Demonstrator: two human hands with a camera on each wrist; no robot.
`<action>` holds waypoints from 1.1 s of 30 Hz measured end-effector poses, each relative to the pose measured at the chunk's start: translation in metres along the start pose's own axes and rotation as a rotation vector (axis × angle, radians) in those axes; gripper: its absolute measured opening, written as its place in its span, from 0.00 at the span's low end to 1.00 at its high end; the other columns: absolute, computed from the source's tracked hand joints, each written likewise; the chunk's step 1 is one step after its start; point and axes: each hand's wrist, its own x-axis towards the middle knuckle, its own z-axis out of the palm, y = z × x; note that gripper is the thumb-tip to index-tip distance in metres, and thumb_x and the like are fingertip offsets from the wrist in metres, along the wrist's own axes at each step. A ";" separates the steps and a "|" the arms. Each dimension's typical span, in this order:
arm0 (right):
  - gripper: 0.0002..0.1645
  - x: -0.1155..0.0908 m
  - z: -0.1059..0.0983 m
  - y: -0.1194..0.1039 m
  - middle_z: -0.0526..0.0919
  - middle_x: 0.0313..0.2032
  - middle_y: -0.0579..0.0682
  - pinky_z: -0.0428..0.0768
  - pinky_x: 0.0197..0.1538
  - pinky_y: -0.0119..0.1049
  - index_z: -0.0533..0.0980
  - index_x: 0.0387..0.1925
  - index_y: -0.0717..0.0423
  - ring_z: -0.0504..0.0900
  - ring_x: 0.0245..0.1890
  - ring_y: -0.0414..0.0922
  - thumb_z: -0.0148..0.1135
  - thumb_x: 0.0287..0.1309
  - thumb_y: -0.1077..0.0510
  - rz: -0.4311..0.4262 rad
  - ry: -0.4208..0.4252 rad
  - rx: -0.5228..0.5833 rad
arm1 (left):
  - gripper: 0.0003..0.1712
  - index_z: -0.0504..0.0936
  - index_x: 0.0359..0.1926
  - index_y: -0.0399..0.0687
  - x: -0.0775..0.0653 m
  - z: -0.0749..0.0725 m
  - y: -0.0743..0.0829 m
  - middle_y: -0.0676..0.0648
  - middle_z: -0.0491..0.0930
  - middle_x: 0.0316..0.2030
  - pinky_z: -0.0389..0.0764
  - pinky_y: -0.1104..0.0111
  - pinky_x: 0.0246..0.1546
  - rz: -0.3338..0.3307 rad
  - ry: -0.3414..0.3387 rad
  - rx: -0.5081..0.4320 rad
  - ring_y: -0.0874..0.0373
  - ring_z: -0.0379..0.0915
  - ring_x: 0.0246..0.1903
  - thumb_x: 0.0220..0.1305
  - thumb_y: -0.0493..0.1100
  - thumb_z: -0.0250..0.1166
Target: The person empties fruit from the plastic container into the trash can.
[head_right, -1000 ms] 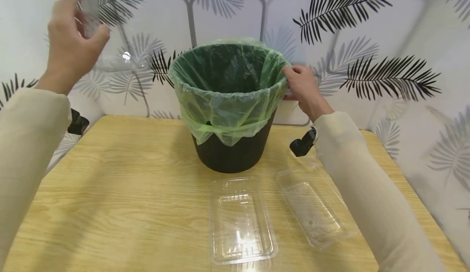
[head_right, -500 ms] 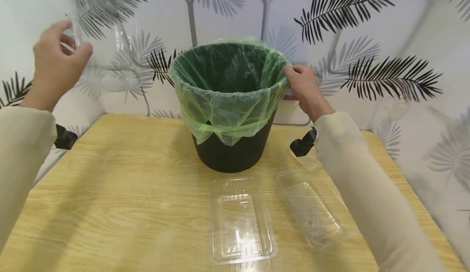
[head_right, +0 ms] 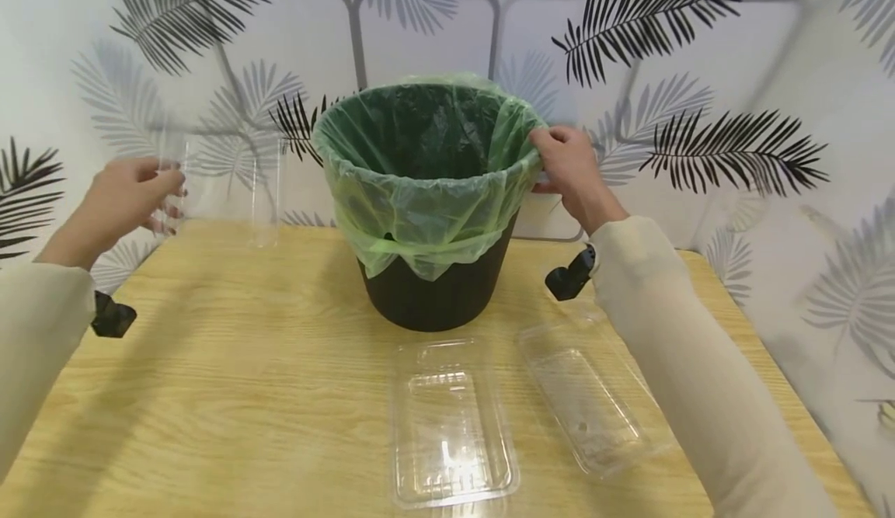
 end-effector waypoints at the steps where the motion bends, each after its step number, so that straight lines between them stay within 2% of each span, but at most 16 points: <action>1: 0.13 0.000 0.000 0.000 0.74 0.23 0.41 0.84 0.28 0.29 0.71 0.39 0.61 0.76 0.24 0.34 0.50 0.66 0.53 -0.001 0.001 -0.005 | 0.35 0.63 0.66 0.33 0.000 0.004 -0.004 0.33 0.76 0.48 0.83 0.67 0.24 0.001 -0.037 -0.004 0.69 0.77 0.23 0.70 0.55 0.42; 4: 0.14 0.000 0.000 0.000 0.73 0.23 0.41 0.84 0.28 0.29 0.71 0.40 0.61 0.76 0.24 0.33 0.49 0.66 0.53 0.000 -0.003 -0.011 | 0.31 0.69 0.56 0.29 0.001 0.017 -0.018 0.39 0.80 0.41 0.84 0.63 0.24 0.005 -0.137 -0.029 0.66 0.79 0.25 0.72 0.54 0.43; 6: 0.14 -0.001 0.001 0.000 0.73 0.22 0.41 0.84 0.28 0.29 0.70 0.41 0.62 0.76 0.23 0.33 0.49 0.66 0.53 0.001 0.001 -0.020 | 0.31 0.69 0.55 0.27 0.001 0.026 -0.027 0.40 0.81 0.41 0.84 0.64 0.24 0.002 -0.212 -0.049 0.66 0.80 0.26 0.72 0.54 0.44; 10: 0.14 -0.001 0.001 -0.001 0.73 0.22 0.41 0.84 0.28 0.29 0.70 0.42 0.61 0.75 0.22 0.33 0.49 0.66 0.53 0.007 0.006 -0.030 | 0.30 0.66 0.61 0.26 -0.002 0.044 -0.043 0.31 0.80 0.47 0.84 0.65 0.24 -0.008 -0.343 -0.095 0.60 0.83 0.30 0.73 0.50 0.45; 12: 0.14 -0.001 0.001 -0.001 0.73 0.22 0.41 0.84 0.28 0.29 0.71 0.42 0.61 0.75 0.22 0.33 0.49 0.66 0.53 0.007 0.007 -0.029 | 0.30 0.64 0.62 0.24 -0.004 0.052 -0.050 0.27 0.77 0.49 0.84 0.64 0.25 -0.010 -0.389 -0.116 0.55 0.84 0.32 0.73 0.48 0.45; 15: 0.14 -0.001 0.001 -0.001 0.73 0.23 0.41 0.83 0.28 0.29 0.70 0.42 0.61 0.76 0.22 0.33 0.49 0.66 0.53 0.007 0.006 -0.025 | 0.30 0.62 0.63 0.23 -0.007 0.063 -0.056 0.25 0.75 0.51 0.84 0.64 0.24 0.002 -0.442 -0.096 0.50 0.84 0.35 0.74 0.46 0.44; 20: 0.12 -0.001 0.001 -0.001 0.73 0.23 0.42 0.83 0.27 0.29 0.71 0.39 0.60 0.76 0.23 0.34 0.50 0.66 0.54 0.006 0.007 0.005 | 0.28 0.62 0.63 0.22 -0.012 0.076 -0.062 0.26 0.77 0.50 0.84 0.64 0.25 0.007 -0.494 -0.073 0.48 0.84 0.36 0.74 0.44 0.45; 25: 0.11 -0.001 0.000 -0.002 0.73 0.22 0.42 0.84 0.26 0.30 0.72 0.36 0.58 0.76 0.23 0.34 0.51 0.65 0.54 0.003 0.008 0.026 | 0.28 0.63 0.62 0.21 -0.018 0.086 -0.069 0.26 0.77 0.49 0.85 0.63 0.27 -0.017 -0.522 -0.087 0.48 0.84 0.35 0.73 0.43 0.48; 33: 0.11 -0.002 0.000 -0.001 0.75 0.23 0.41 0.84 0.27 0.30 0.73 0.36 0.58 0.77 0.24 0.34 0.51 0.65 0.53 0.008 0.010 0.007 | 0.26 0.65 0.60 0.22 -0.026 0.096 -0.079 0.26 0.78 0.47 0.85 0.63 0.27 -0.019 -0.554 -0.102 0.49 0.84 0.34 0.73 0.42 0.49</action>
